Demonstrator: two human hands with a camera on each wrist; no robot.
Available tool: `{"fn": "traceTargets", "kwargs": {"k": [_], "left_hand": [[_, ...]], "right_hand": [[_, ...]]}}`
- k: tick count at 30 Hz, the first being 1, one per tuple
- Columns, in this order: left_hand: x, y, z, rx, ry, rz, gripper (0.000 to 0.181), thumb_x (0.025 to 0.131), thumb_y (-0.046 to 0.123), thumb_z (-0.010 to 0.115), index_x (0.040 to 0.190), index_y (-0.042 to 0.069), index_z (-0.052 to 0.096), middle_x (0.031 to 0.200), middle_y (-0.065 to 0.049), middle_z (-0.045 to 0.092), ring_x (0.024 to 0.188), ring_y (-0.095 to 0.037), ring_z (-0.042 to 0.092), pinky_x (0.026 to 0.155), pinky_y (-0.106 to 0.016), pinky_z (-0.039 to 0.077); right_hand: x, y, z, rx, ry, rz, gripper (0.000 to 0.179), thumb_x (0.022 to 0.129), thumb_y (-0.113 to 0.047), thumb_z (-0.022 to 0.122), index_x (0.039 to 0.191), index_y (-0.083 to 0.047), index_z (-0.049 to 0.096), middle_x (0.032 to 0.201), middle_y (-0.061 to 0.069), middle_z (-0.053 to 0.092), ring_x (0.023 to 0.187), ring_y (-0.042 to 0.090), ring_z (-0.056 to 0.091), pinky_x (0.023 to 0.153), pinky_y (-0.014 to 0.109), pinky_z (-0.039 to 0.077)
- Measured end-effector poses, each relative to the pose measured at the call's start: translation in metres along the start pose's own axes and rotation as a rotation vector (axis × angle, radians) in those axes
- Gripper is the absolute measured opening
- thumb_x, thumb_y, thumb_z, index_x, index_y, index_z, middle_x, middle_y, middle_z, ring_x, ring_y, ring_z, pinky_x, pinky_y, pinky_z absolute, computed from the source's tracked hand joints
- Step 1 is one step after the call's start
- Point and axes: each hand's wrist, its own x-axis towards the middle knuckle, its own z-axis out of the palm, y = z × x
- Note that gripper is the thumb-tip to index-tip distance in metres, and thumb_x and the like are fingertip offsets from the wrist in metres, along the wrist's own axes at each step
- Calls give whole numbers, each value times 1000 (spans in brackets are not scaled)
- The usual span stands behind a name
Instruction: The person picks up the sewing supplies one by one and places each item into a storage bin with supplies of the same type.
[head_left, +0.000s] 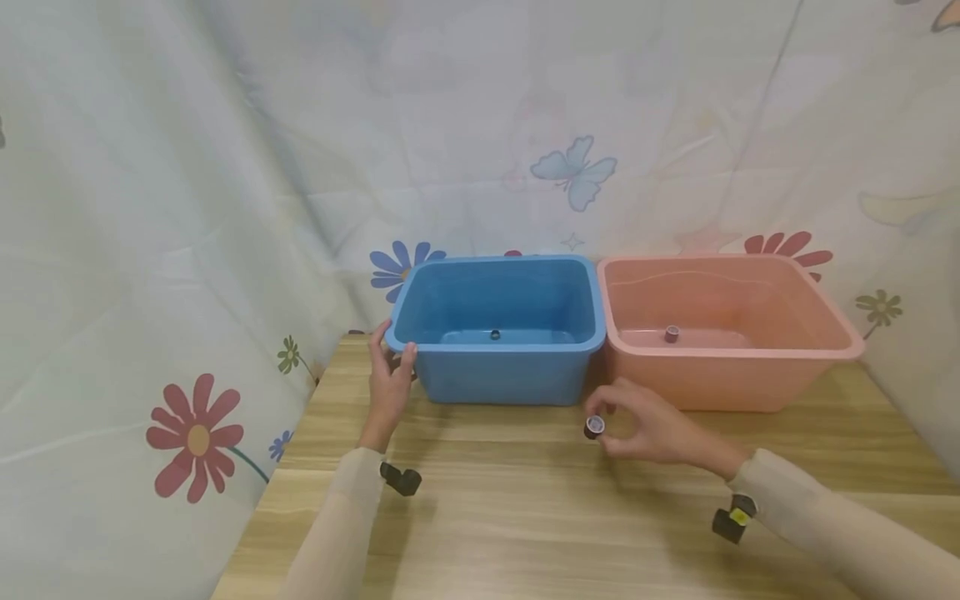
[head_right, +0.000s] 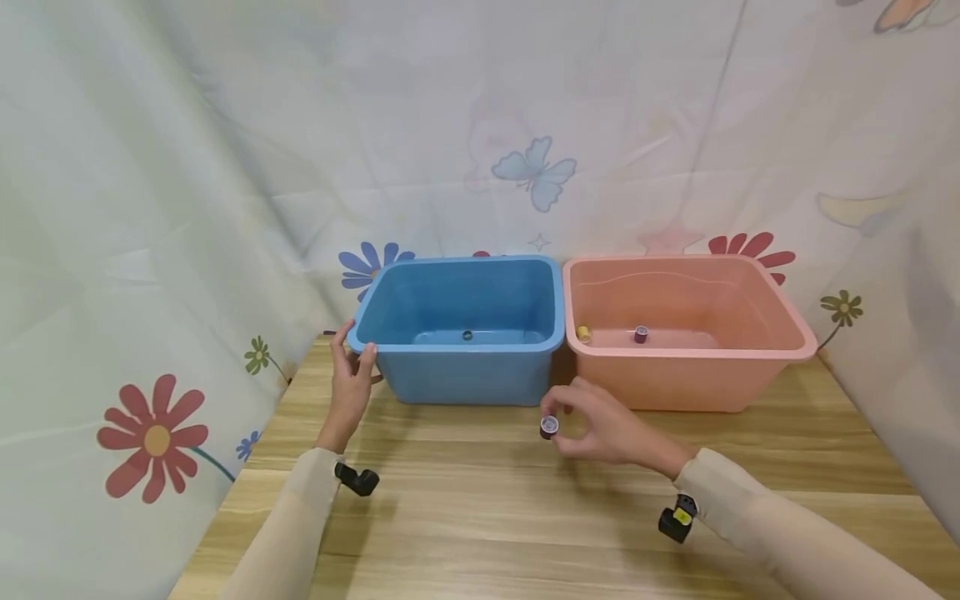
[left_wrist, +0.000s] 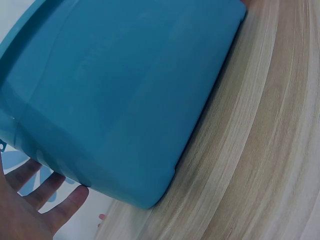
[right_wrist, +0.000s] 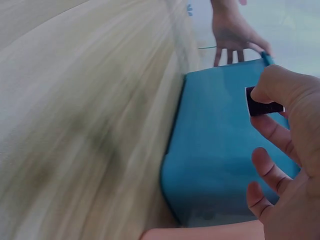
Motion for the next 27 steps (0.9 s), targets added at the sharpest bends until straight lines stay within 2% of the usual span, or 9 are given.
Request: {"fn": "traceTargets", "kwargs": {"k": [8, 11, 16, 23, 27], "left_hand": [[-1, 1, -1, 8, -4, -10, 63, 104, 48, 57, 156, 42, 24, 153, -19, 47, 122, -38, 58, 94, -65, 52], [-1, 1, -1, 10, -7, -6, 64, 104, 48, 57, 157, 39, 23, 153, -19, 47, 123, -38, 58, 93, -64, 52], [0, 0, -1, 8, -19, -18, 65, 104, 48, 56, 158, 39, 22, 154, -19, 46, 125, -39, 57, 95, -65, 52], [1, -1, -2, -24, -38, -28, 66, 105, 41, 57, 160, 38, 20, 157, -21, 41, 129, -43, 54, 97, -66, 50], [1, -2, -2, -19, -36, -24, 65, 105, 42, 57, 159, 39, 20, 157, -20, 41, 129, -42, 55, 97, -65, 50]], "right_hand": [[7, -11, -22, -18, 47, -105, 41, 76, -4, 83, 107, -24, 66, 101, -15, 61, 92, 12, 61, 78, 31, 57], [10, -13, -31, -31, 50, -127, 42, 76, -2, 83, 107, -24, 65, 101, -16, 62, 93, 11, 60, 79, 32, 57], [15, -17, -45, -59, 50, -126, 45, 76, -2, 84, 109, -25, 66, 101, -17, 63, 94, 10, 58, 80, 29, 54], [22, -21, -59, -86, 51, -112, 43, 76, -2, 85, 110, -21, 67, 101, -15, 64, 94, 11, 57, 80, 36, 55], [26, -23, -66, -78, 64, -105, 43, 76, -5, 87, 109, -22, 67, 101, -16, 65, 94, 15, 59, 80, 36, 54]]}}
